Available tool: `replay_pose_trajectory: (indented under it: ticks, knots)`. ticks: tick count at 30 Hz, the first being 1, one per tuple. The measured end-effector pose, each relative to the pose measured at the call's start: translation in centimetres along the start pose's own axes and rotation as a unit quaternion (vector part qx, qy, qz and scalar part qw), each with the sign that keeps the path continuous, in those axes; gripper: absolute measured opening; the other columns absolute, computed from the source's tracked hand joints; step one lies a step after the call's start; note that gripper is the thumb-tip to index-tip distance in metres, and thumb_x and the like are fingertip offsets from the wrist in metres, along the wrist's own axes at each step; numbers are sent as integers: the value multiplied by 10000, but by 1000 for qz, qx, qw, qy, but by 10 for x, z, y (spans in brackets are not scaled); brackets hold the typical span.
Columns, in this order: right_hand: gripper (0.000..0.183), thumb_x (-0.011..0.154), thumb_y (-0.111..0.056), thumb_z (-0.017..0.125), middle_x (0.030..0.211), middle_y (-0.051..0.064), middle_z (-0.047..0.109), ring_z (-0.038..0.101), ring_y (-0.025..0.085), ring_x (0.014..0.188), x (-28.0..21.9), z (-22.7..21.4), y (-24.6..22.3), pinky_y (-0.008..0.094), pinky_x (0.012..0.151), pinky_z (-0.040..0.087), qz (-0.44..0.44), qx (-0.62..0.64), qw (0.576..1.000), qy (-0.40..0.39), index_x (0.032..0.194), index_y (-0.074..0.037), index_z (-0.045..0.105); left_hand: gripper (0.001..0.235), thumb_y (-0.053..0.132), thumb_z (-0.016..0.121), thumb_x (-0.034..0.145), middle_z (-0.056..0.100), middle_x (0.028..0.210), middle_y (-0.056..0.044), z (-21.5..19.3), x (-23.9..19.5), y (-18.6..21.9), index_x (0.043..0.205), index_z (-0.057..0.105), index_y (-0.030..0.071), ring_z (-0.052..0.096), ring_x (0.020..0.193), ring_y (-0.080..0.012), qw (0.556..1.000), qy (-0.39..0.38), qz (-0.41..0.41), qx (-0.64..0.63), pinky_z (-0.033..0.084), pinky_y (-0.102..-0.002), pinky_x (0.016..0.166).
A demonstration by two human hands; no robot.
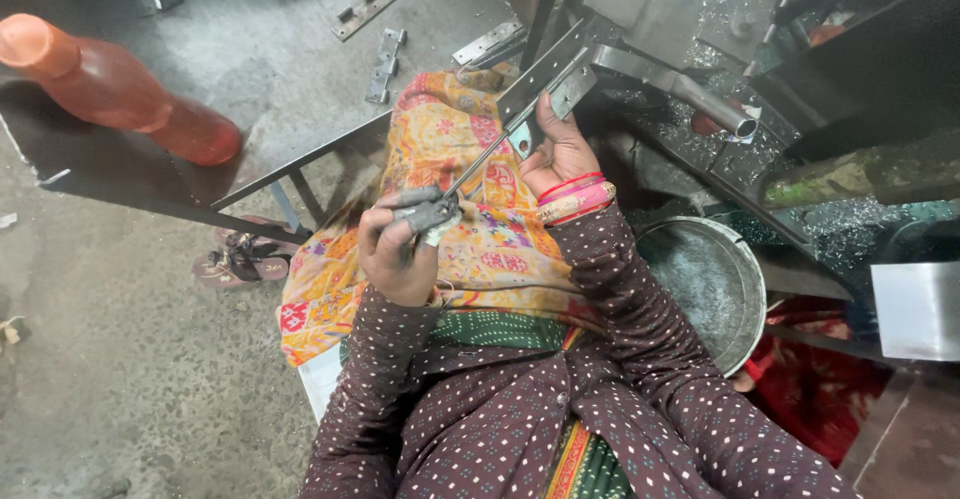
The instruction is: The person places a metal hinge plate under a drill press, lowers the drill to create holes, and then assembles two hinge sections by inserting a metal pin by hand and using a tool to secure it.
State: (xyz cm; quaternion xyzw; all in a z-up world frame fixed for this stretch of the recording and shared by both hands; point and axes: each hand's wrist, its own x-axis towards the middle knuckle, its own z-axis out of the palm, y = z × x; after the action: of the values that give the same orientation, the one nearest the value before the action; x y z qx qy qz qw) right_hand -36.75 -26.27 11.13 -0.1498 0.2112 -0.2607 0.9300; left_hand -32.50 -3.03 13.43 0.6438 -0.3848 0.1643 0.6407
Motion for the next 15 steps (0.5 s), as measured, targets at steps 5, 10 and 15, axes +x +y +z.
replay_pose_trajectory:
  ticks: [5, 10, 15]
  knots:
    - [389, 970, -41, 679, 1253, 36, 669, 650, 217, 1199, 1, -2, -4, 430, 1040, 542, 5, 3, 1000, -18, 1329, -147, 575, 380, -119, 866, 796, 556, 1021, -79, -8, 5, -2, 1048, 656, 73, 724, 1065, -321, 986, -87, 142, -7, 635, -353, 881]
    - [305, 1005, -29, 667, 1227, 55, 704, 673, 214, 1191, 1, -6, -8, 413, 1064, 548, -18, -30, 998, -58, 1299, -95, 619, 339, -129, 797, 828, 568, 1044, -75, 3, -7, 2, 1039, 624, 73, 735, 1078, -318, 999, 16, -39, -23, 591, -359, 906]
    - [275, 992, -16, 681, 1174, 33, 720, 682, 194, 1137, -1, -9, -8, 388, 986, 560, -81, -73, 992, -59, 1245, -117, 645, 316, -142, 775, 821, 511, 1018, -84, 8, -14, 3, 1041, 646, 43, 622, 961, -305, 989, 42, -143, -4, 525, -328, 805]
